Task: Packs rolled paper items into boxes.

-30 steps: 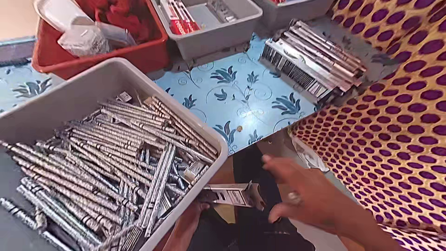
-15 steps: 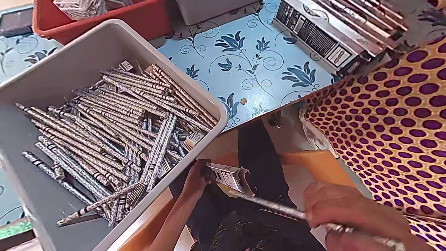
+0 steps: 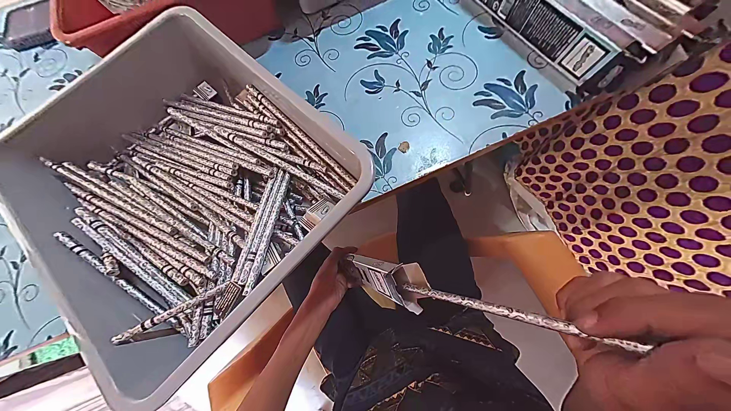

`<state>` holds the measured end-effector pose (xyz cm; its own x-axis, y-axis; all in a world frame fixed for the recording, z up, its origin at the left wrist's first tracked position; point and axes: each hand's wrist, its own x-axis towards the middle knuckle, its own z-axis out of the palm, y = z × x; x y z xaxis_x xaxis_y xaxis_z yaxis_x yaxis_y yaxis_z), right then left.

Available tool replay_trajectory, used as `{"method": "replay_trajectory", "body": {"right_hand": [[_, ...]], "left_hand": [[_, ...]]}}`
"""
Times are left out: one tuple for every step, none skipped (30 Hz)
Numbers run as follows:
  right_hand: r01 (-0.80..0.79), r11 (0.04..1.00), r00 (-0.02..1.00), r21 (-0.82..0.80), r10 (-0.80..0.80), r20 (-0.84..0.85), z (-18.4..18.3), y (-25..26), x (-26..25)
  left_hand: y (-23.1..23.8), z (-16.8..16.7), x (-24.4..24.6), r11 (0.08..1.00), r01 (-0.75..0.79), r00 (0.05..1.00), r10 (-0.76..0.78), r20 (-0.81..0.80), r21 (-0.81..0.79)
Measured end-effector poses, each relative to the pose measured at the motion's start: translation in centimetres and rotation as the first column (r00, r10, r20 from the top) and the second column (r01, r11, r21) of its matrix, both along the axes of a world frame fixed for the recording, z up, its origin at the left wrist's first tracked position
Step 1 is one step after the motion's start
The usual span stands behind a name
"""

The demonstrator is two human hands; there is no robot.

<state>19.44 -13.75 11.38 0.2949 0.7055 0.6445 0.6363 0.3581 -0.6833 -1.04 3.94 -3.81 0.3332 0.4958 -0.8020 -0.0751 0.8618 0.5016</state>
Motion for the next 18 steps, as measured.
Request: {"method": "replay_trajectory", "body": {"right_hand": [[-0.004,1.000,1.000,-0.012,0.004,0.014,0.2,0.0,-0.1],[-0.008,0.999,0.999,-0.040,0.009,0.039,0.3,0.1,-0.4],[-0.015,0.997,0.997,-0.082,0.021,0.068,0.4,0.3,-0.8],[-0.029,0.991,0.994,-0.127,0.042,0.103,0.2,0.6,-1.4],[-0.036,0.983,0.987,-0.178,0.063,0.148,-0.1,0.9,-2.0],[-0.045,0.974,0.979,-0.222,0.087,0.184,-0.5,1.3,-2.5],[-0.056,0.965,0.971,-0.255,0.112,0.210,-0.8,1.6,-3.1],[-0.072,0.959,0.967,-0.274,0.135,0.218,-1.0,1.8,-3.5],[-0.099,0.956,0.967,-0.275,0.158,0.202,-1.0,1.9,-3.9],[-0.136,0.956,0.967,-0.259,0.185,0.173,-0.8,1.8,-4.1],[-0.183,0.953,0.964,-0.240,0.222,0.144,-0.5,1.6,-4.2],[-0.227,0.949,0.959,-0.219,0.257,0.120,-0.2,1.4,-4.3],[-0.250,0.947,0.956,-0.201,0.275,0.107,-0.1,1.3,-4.4],[-0.233,0.952,0.959,-0.198,0.258,0.114,-0.2,1.3,-4.7],[-0.183,0.959,0.969,-0.216,0.213,0.125,-0.4,1.4,-5.0],[-0.122,0.958,0.978,-0.258,0.160,0.133,-0.6,1.7,-5.4],[-0.073,0.946,0.981,-0.315,0.124,0.146,-0.9,2.1,-5.7],[-0.041,0.934,0.982,-0.354,0.104,0.160,-1.4,2.6,-5.9]], "left_hand": [[0.0,-0.1,0.1,1.000,-0.004,1.000,0.004,0.001,0.000],[0.0,-0.2,0.1,1.000,-0.013,1.000,0.013,0.010,-0.002],[0.0,-0.3,0.1,1.000,-0.016,1.000,0.016,0.019,0.004],[-0.1,-0.3,0.1,1.000,-0.017,1.000,0.017,0.024,0.009],[-0.1,-0.3,0.0,1.000,-0.023,0.999,0.023,0.025,0.010],[-0.2,-0.3,0.1,0.999,-0.036,0.999,0.035,0.030,0.006],[-0.2,-0.3,0.1,0.998,-0.057,0.997,0.057,0.052,0.002],[-0.2,-0.2,0.1,0.997,-0.074,0.994,0.073,0.080,0.001],[-0.2,0.0,0.1,0.996,-0.088,0.991,0.087,0.102,0.002],[-0.2,0.1,0.0,0.995,-0.101,0.988,0.101,0.116,-0.004],[-0.1,0.2,0.0,0.994,-0.113,0.987,0.113,0.114,-0.011],[0.0,0.1,0.0,0.994,-0.112,0.987,0.113,0.113,-0.014],[0.0,-0.1,-0.1,0.994,-0.112,0.986,0.113,0.121,-0.019],[0.1,-0.2,-0.2,0.995,-0.104,0.986,0.104,0.133,-0.010],[-0.1,-0.2,-0.2,0.995,-0.098,0.986,0.096,0.138,0.011],[-0.2,0.0,-0.2,0.994,-0.099,0.986,0.093,0.141,0.035],[-0.3,0.3,-0.1,0.994,-0.100,0.986,0.092,0.142,0.050],[-0.4,0.6,-0.1,0.994,-0.094,0.986,0.084,0.145,0.060]]}}
